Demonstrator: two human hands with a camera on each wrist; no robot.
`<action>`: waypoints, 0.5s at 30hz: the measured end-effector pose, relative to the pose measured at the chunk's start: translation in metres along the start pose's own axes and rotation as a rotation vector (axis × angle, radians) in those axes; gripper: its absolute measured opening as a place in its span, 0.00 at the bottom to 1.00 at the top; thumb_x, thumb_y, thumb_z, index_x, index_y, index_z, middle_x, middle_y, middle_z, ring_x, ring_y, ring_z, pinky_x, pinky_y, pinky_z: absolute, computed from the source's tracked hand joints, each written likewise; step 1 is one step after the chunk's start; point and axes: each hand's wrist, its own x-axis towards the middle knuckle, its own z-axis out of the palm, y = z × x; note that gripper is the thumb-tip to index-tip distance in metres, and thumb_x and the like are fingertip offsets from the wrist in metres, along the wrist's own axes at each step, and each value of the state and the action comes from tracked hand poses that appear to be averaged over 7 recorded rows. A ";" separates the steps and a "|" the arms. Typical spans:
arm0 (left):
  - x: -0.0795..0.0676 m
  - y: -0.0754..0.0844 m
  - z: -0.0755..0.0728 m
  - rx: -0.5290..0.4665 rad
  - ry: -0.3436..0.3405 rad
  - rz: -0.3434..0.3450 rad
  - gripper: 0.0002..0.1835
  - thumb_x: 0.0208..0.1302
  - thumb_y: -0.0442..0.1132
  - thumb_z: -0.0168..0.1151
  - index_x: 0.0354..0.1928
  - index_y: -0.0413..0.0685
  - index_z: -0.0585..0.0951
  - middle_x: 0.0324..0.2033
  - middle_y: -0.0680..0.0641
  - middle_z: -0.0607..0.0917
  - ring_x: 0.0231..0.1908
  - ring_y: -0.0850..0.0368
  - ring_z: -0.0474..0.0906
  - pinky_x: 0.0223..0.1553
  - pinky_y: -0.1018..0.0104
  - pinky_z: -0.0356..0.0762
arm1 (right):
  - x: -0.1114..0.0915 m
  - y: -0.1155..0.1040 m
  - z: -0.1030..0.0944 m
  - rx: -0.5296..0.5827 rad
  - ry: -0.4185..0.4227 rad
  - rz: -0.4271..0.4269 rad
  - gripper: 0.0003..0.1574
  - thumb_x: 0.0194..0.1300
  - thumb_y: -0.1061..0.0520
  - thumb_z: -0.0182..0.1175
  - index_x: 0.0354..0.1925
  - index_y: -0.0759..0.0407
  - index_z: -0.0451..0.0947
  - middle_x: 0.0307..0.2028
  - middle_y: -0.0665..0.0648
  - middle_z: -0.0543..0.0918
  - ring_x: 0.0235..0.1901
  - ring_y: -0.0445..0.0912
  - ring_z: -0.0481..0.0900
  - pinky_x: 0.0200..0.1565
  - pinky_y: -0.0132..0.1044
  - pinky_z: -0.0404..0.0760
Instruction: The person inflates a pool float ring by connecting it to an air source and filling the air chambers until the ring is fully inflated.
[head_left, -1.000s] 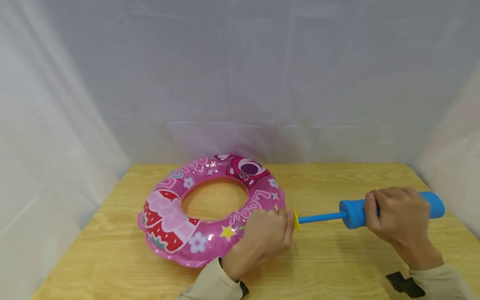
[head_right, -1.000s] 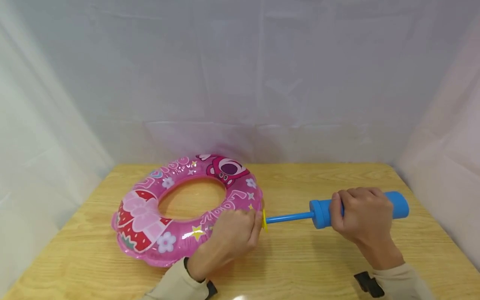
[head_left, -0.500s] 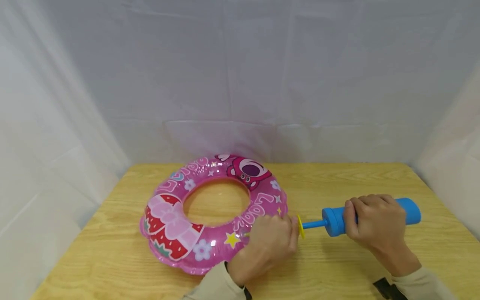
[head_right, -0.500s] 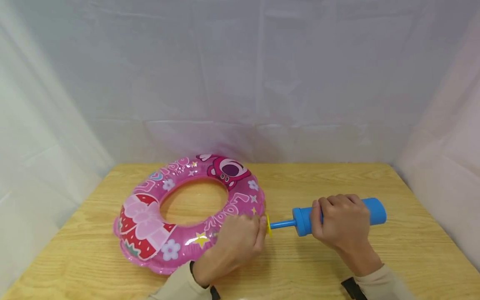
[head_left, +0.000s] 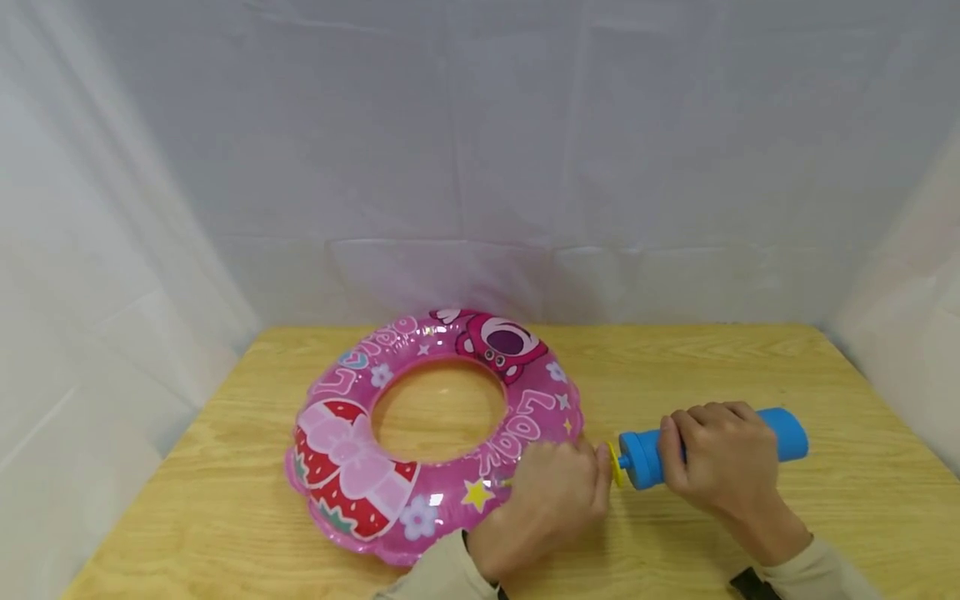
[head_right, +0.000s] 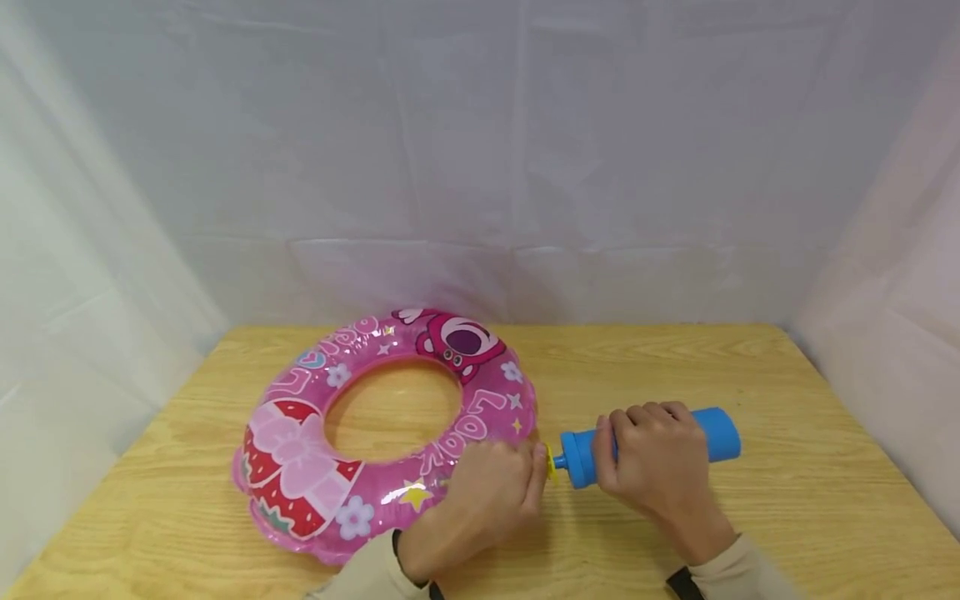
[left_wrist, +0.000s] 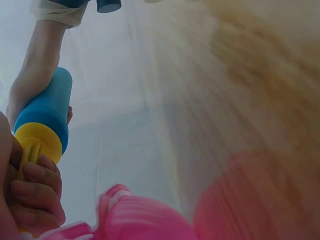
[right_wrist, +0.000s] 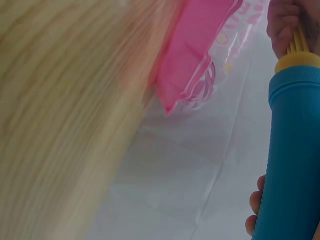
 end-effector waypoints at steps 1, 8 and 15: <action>0.000 0.000 0.001 0.000 0.002 0.002 0.25 0.75 0.44 0.40 0.15 0.53 0.66 0.10 0.56 0.63 0.11 0.63 0.60 0.13 0.71 0.57 | -0.001 -0.001 0.001 0.004 0.000 -0.001 0.36 0.70 0.49 0.36 0.13 0.63 0.76 0.13 0.60 0.74 0.15 0.55 0.73 0.27 0.52 0.74; 0.000 -0.001 0.000 0.008 0.009 0.033 0.25 0.76 0.45 0.39 0.15 0.53 0.66 0.11 0.57 0.63 0.11 0.63 0.60 0.12 0.71 0.57 | -0.001 -0.006 0.003 0.012 0.000 -0.006 0.36 0.70 0.49 0.37 0.14 0.63 0.76 0.13 0.60 0.76 0.15 0.55 0.74 0.25 0.53 0.75; 0.000 -0.004 -0.002 -0.042 -0.051 -0.001 0.25 0.78 0.48 0.34 0.19 0.53 0.67 0.12 0.56 0.65 0.14 0.62 0.63 0.17 0.70 0.63 | -0.005 0.010 0.003 0.040 0.054 -0.034 0.39 0.71 0.45 0.37 0.15 0.63 0.79 0.14 0.60 0.79 0.15 0.55 0.76 0.22 0.53 0.75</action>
